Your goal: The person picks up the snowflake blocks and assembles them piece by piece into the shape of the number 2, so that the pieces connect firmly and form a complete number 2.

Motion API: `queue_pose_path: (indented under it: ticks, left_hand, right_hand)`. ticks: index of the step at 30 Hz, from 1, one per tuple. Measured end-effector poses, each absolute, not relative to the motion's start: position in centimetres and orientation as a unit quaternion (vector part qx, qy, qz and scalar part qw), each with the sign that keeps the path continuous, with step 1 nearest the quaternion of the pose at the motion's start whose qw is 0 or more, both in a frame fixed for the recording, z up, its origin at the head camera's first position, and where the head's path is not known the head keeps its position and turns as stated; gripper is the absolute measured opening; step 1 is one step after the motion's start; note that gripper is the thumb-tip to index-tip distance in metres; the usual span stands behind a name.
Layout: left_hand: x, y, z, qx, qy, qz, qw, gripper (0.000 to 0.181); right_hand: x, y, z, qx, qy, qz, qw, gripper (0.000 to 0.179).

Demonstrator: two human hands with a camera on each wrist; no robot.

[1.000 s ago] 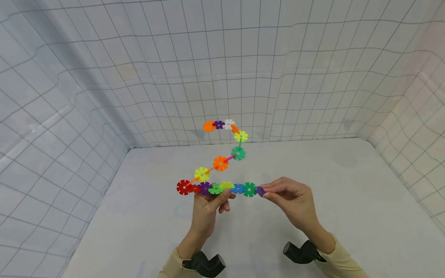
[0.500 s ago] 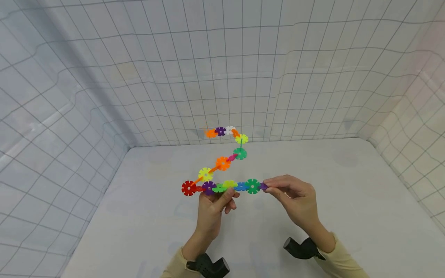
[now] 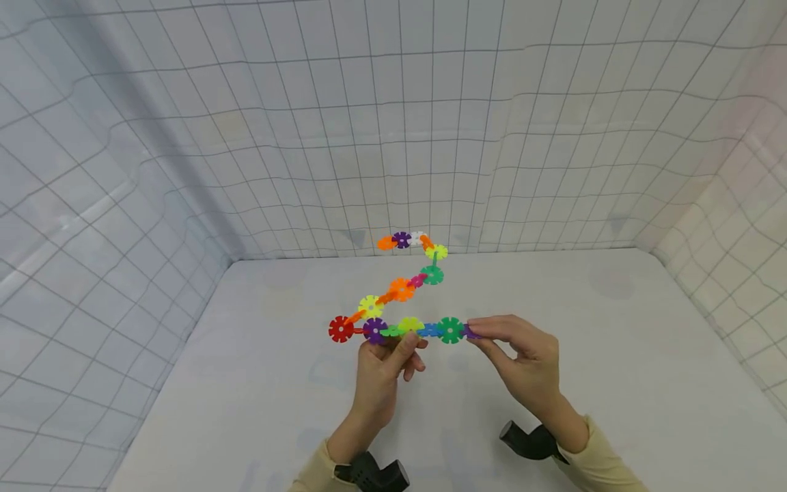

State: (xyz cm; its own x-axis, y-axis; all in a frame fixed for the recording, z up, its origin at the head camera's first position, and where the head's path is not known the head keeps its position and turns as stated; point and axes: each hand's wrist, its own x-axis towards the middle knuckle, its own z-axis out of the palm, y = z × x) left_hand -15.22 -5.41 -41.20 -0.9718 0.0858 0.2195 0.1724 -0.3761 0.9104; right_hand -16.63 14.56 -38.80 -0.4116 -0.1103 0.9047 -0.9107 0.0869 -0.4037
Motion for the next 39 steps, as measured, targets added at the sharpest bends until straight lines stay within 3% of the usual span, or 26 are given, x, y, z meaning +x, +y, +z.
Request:
queue_pose_path:
  ticks: [12,19,39]
  left_hand:
    - [-15.8,-5.0,-41.9,-0.063,-0.571,-0.819,0.011,0.029]
    - [-17.0,-5.1,-43.8,-0.050,-0.599,-0.799,0.030,0.028]
    - [-19.2,-4.5,-50.6,0.073,-0.611,-0.788,-0.009,0.035]
  right_hand:
    - [-16.5,14.2,-38.3,0.391,-0.653,0.562,0.324,0.010]
    - [-17.3,14.4,-39.3,0.366,-0.694,0.546,0.293,0.032]
    - [-18.9,14.4,-45.2,0.232,-0.766,0.586,0.129,0.011]
